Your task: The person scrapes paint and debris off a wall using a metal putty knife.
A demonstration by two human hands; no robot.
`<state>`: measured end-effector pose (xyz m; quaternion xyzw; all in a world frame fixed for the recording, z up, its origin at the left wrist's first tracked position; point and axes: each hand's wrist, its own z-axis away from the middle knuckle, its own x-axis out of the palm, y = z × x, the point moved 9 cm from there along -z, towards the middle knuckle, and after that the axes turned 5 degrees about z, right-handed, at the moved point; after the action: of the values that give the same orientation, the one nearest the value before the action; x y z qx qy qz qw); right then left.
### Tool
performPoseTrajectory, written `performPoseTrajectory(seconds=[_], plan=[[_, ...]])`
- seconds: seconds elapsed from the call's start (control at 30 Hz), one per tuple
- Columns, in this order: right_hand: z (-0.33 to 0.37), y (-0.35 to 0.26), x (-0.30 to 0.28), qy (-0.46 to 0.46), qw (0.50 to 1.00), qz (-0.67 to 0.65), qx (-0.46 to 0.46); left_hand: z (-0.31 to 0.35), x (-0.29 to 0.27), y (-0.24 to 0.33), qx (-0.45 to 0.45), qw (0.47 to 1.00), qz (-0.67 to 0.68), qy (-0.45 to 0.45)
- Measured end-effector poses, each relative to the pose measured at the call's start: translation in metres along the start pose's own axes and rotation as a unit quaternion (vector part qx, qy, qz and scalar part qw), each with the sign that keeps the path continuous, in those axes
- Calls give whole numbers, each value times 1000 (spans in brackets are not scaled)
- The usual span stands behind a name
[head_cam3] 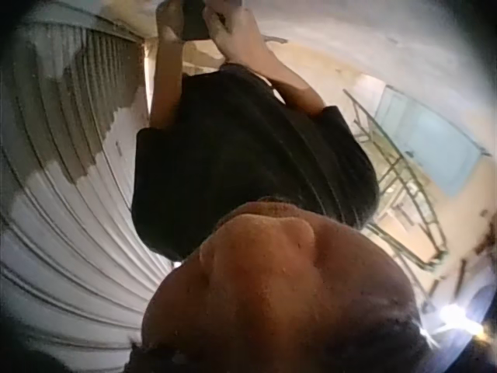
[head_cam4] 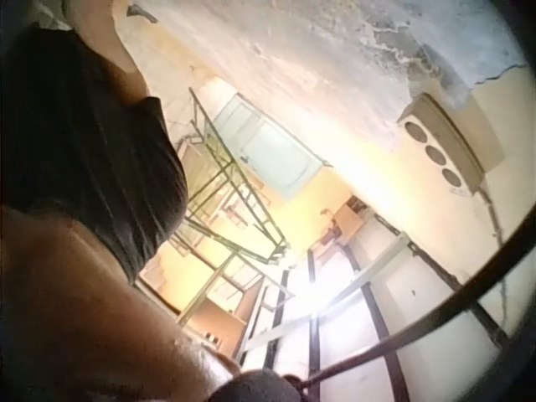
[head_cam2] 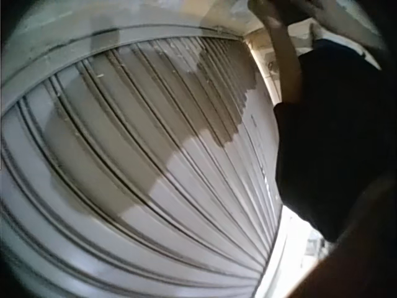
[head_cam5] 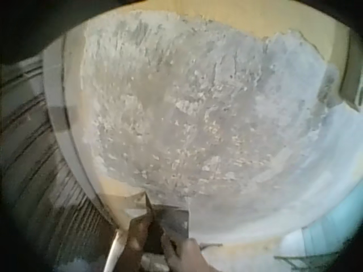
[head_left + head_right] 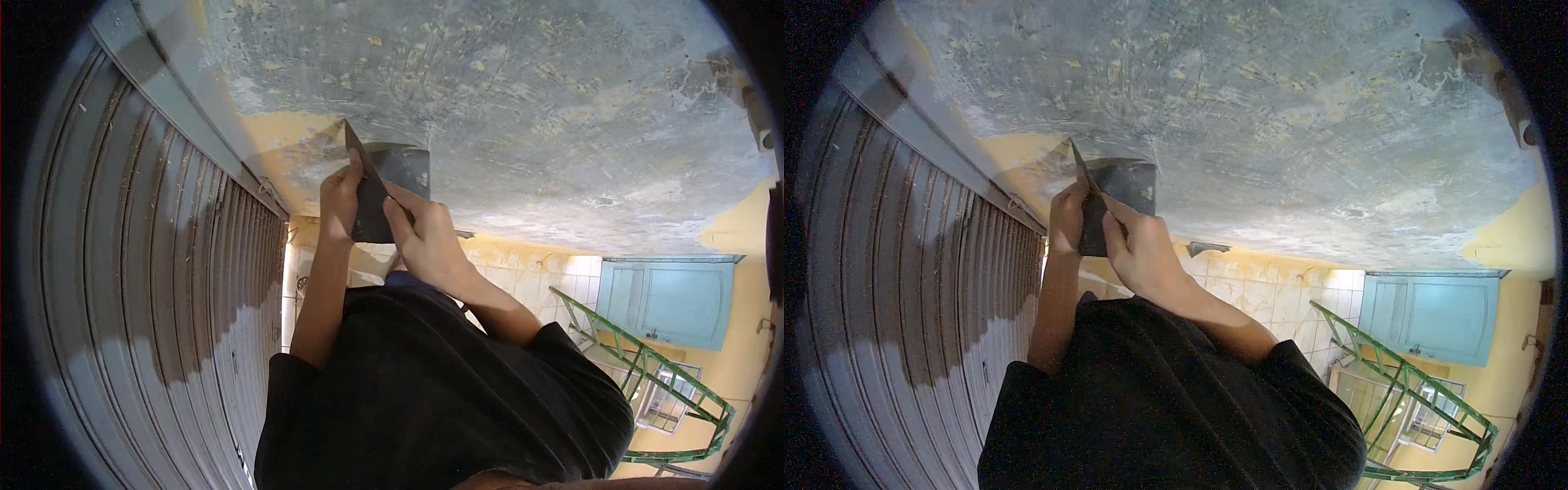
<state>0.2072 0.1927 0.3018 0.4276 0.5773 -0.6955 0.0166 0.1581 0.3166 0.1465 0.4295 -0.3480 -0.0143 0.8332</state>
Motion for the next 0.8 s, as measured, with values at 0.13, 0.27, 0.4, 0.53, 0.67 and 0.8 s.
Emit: performPoseTrajectory(seconds=[0.13, 0.27, 0.4, 0.53, 0.67, 0.8], plan=[[-15, -7, 6, -2, 1000, 16, -24, -10, 0, 3, 28, 1000, 11, -7], [-8, -7, 10, -13, 1000, -6, -21, 3, -5, 7, 22, 1000, 2, -3], [-7, -4, 0, -3, 1000, -8, 1, -6, -1, 0, 31, 999, -35, 15], [-13, 1, 18, -14, 1000, -21, -13, -1, -7, 12, 35, 999, -22, 7], [-1, -3, 2, -15, 1000, -4, -11, 14, 2, 6, 27, 995, -92, 12], [-2, -4, 2, 9, 1000, 1, -20, -5, 9, 4, 30, 999, 8, -23]])
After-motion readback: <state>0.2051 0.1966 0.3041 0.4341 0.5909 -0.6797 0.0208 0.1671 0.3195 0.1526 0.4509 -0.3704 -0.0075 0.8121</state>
